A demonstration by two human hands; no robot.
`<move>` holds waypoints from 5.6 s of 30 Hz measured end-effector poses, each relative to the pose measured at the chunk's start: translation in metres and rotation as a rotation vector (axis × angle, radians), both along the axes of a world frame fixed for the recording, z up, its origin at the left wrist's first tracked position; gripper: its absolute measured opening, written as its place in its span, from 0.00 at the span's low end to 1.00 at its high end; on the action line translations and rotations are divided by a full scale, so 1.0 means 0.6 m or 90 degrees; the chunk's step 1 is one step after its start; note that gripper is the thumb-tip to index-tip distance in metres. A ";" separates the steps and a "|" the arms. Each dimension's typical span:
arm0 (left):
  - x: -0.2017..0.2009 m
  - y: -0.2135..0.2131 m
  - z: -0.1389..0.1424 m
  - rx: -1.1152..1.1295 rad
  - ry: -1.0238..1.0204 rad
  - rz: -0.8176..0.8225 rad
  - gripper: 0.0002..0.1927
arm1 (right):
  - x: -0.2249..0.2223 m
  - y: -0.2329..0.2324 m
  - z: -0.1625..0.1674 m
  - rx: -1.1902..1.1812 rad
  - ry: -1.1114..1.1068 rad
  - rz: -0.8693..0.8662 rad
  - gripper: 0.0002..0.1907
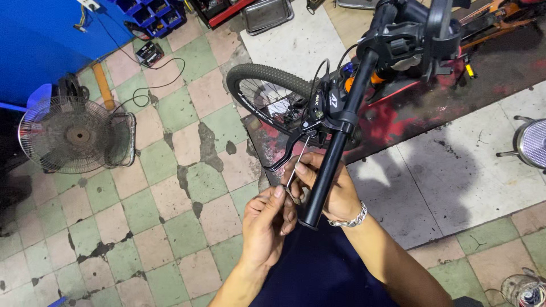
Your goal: The person uses an allen key to adjust and tighten components on the handlebar of a bicycle, including a brake lever and a light mount.
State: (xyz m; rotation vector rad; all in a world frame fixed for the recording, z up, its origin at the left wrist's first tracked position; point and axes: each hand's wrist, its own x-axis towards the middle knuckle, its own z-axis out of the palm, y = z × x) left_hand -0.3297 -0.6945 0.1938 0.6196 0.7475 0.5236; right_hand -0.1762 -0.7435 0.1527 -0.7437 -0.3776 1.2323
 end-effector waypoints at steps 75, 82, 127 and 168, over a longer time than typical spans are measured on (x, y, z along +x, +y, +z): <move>-0.008 -0.025 0.083 0.451 0.410 -0.066 0.17 | -0.043 -0.028 0.002 -0.026 0.096 -0.046 0.10; -0.006 -0.039 0.128 1.053 0.588 -0.146 0.07 | -0.044 -0.033 0.007 -0.006 0.111 -0.027 0.11; -0.007 -0.033 0.123 1.239 0.500 -0.312 0.08 | -0.032 -0.073 0.005 0.014 0.140 -0.034 0.10; 0.008 -0.002 0.163 1.372 0.435 -0.261 0.14 | -0.004 -0.045 0.003 0.062 0.160 -0.046 0.09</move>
